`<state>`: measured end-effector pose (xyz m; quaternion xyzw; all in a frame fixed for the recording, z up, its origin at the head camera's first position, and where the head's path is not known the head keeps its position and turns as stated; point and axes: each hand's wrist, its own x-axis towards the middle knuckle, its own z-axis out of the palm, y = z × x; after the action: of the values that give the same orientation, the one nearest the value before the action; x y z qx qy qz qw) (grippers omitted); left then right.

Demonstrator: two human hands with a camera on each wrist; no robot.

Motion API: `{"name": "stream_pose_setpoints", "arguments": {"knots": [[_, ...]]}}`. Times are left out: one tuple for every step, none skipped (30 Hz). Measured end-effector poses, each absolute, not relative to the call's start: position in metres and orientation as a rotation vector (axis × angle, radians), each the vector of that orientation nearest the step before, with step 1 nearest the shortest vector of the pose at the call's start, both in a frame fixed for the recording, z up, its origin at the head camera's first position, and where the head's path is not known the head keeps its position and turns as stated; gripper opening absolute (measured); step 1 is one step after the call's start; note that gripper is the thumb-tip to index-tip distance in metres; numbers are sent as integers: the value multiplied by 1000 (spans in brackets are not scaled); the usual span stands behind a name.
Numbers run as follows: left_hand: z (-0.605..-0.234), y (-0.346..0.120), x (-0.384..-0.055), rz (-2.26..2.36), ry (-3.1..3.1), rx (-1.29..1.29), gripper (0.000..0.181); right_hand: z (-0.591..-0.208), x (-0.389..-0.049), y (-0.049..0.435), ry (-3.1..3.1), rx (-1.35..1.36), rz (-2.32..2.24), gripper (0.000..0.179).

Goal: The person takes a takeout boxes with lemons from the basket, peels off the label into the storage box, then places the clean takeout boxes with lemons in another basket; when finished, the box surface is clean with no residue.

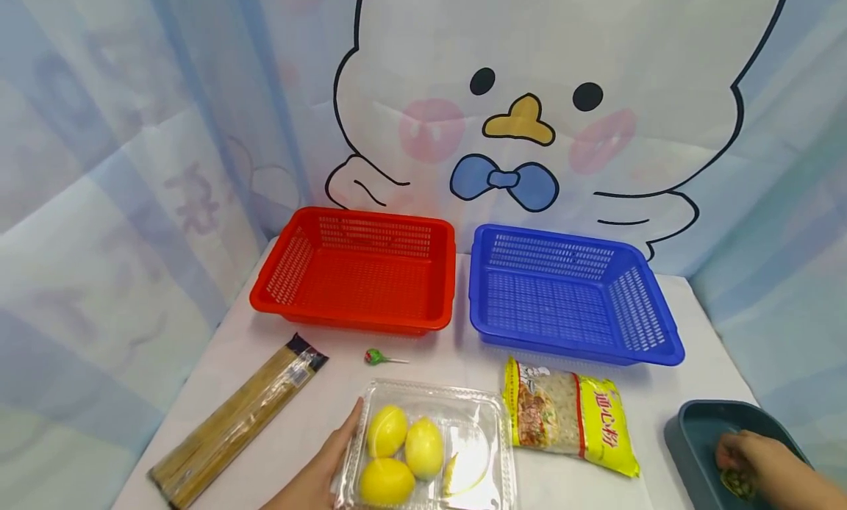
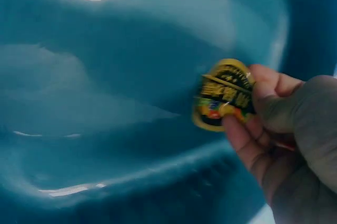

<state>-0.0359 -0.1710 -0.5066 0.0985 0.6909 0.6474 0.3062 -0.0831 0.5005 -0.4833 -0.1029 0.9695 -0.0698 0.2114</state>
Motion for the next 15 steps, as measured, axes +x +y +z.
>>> {"name": "stream_pose_setpoints", "arguments": {"knots": [[-506,-171,-36,1705,1839,262,136,-487,-83,502,2698,-283,-190,32],[-506,-170,-36,1697,1852,263,136,-491,-83,502,2700,-264,-190,32],[-506,-170,-36,1696,1854,263,136,-493,-82,502,2701,-241,-188,30],[-506,-170,-36,1695,1854,265,137,-495,-82,503,2719,-246,-169,29],[-506,-170,-36,1694,1855,266,137,-496,-81,503,2734,-253,-154,27],[-506,-170,-36,1694,1856,266,137,-497,-81,504,2743,-252,-148,25],[-506,-170,-36,1691,1861,267,137,-496,-81,504,2746,-243,-149,24],[-506,-170,-37,1689,1864,269,137,-496,-81,505,2757,-246,-145,26],[-506,-170,-37,1695,1858,270,137,-495,-81,506,2774,-269,-142,29],[-507,-171,-37,1699,1857,271,136,-494,-80,506,2785,-274,-139,33],[-507,-171,-37,1707,1853,274,136,-494,-80,507,2798,-267,-133,35],[-507,-171,-37,1717,1846,276,137,-493,-80,508,2813,-255,-132,37],[-508,-171,-37,1726,1838,275,137,-492,-79,508,2834,-246,-132,38],[-508,-171,-37,1735,1827,274,137,-492,-79,509,2860,-239,-133,39],[-508,-171,-37,1743,1817,270,137,-492,-79,509,2876,-220,-136,40]]}}
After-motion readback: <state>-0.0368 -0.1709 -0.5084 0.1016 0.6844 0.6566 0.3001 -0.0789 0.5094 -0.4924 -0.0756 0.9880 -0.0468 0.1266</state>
